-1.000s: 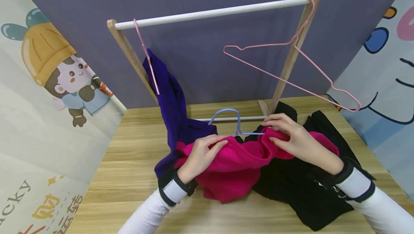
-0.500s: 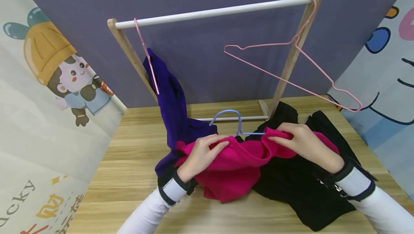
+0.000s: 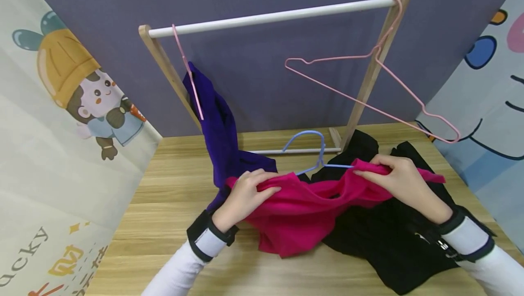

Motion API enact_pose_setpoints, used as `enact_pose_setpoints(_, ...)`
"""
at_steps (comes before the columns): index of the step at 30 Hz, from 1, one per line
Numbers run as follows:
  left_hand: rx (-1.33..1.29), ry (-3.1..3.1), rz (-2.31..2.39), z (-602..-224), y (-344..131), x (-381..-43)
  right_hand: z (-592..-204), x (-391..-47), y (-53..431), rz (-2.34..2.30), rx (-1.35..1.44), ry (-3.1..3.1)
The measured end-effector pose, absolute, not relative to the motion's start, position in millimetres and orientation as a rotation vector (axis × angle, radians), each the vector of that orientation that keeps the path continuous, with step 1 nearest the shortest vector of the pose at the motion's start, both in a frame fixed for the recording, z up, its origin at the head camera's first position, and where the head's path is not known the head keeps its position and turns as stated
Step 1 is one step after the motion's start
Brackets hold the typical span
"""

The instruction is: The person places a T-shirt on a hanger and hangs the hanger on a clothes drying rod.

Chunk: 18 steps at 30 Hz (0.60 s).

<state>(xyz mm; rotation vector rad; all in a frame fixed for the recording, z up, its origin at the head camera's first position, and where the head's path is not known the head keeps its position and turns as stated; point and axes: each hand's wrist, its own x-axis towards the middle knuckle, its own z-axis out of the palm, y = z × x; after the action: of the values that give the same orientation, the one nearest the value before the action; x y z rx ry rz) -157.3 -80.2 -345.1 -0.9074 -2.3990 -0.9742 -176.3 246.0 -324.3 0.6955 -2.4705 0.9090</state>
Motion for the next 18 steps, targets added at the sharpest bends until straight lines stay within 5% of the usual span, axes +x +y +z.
enact_pose_setpoints(18,-0.7,-2.375,-0.669,-360.4,-103.7,-163.2,-316.4,-167.1,268.1,0.92,0.536,-2.426)
